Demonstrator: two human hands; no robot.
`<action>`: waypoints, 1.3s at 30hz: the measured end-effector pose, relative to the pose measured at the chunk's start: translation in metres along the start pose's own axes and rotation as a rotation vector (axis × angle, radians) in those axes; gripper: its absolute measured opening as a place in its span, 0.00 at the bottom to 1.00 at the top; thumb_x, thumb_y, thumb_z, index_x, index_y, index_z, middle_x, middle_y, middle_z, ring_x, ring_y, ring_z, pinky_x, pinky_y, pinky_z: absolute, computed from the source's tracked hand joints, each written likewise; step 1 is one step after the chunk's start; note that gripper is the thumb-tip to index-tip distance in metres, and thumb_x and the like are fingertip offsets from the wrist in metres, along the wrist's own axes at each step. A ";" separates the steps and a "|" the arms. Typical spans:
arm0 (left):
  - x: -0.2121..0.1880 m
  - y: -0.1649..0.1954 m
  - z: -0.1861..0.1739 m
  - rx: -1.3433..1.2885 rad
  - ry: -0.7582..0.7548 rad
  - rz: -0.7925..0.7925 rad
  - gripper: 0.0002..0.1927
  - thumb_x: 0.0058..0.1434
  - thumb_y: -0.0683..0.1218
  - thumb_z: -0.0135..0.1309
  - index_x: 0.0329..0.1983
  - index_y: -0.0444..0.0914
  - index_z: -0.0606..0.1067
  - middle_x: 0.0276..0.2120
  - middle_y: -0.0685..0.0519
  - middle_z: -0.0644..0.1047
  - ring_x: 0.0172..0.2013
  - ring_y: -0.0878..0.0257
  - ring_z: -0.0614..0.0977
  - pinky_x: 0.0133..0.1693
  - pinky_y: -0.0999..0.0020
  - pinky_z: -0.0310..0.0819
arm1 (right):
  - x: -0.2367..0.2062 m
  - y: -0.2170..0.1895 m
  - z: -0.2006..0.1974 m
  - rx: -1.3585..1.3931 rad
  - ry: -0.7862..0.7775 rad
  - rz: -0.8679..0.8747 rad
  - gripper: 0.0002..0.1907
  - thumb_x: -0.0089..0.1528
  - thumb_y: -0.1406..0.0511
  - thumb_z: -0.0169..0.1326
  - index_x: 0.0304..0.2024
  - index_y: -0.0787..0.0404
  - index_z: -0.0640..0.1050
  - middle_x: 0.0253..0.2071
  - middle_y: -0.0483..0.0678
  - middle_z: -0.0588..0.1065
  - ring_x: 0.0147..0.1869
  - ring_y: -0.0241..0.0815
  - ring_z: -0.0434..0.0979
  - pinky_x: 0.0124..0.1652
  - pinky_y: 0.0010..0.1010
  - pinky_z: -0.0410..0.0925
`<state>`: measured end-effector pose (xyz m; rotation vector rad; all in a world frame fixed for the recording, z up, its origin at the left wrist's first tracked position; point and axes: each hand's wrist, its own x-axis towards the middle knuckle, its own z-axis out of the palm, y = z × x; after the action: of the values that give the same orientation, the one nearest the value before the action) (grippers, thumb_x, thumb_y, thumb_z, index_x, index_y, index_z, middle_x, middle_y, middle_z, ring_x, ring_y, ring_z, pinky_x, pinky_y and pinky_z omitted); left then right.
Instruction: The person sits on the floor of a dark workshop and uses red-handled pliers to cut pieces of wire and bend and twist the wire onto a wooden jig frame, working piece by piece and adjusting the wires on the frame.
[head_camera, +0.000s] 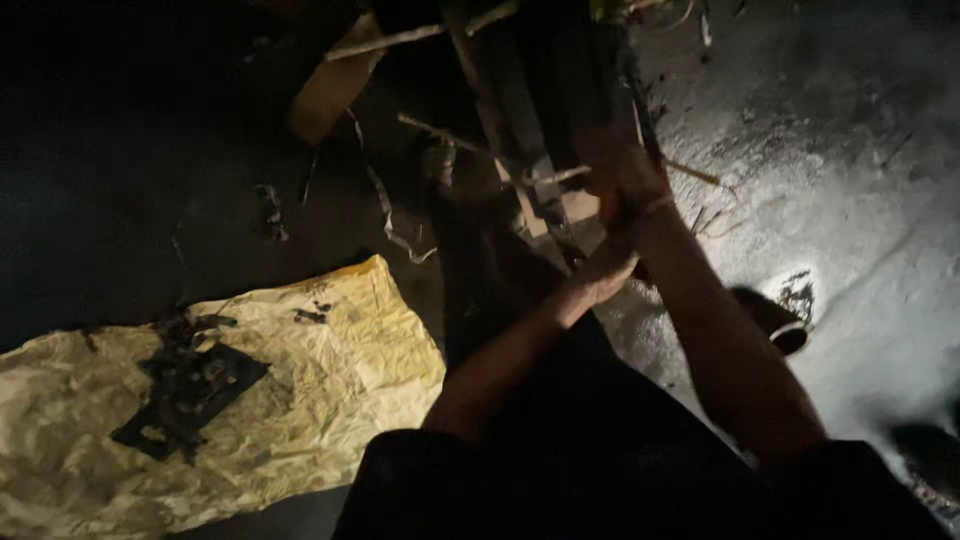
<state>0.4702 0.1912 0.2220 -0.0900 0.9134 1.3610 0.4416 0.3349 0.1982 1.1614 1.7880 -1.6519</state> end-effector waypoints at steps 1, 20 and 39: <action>0.000 -0.007 -0.008 0.061 0.006 -0.034 0.21 0.72 0.61 0.43 0.48 0.39 0.73 0.27 0.57 0.74 0.25 0.65 0.77 0.29 0.63 0.74 | -0.011 0.004 -0.006 0.171 0.016 0.076 0.34 0.62 0.44 0.63 0.59 0.56 0.69 0.50 0.41 0.69 0.45 0.35 0.65 0.39 0.31 0.63; -0.011 -0.099 -0.121 0.755 0.507 0.181 0.10 0.74 0.45 0.51 0.50 0.34 0.78 0.38 0.47 0.82 0.39 0.55 0.84 0.44 0.58 0.76 | -0.260 0.234 -0.009 -0.506 0.072 -0.056 0.22 0.55 0.53 0.67 0.47 0.52 0.78 0.42 0.51 0.77 0.47 0.50 0.79 0.43 0.41 0.73; 0.066 0.016 -0.124 1.419 0.856 0.773 0.10 0.63 0.49 0.62 0.38 0.38 0.79 0.34 0.46 0.78 0.35 0.50 0.79 0.38 0.54 0.75 | -0.273 0.300 0.017 -0.090 0.097 0.306 0.21 0.59 0.56 0.63 0.43 0.67 0.76 0.38 0.55 0.76 0.42 0.48 0.74 0.41 0.42 0.71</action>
<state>0.3888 0.1796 0.1067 0.9115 2.6443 0.9929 0.8303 0.2222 0.2337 1.4146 1.6252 -1.3467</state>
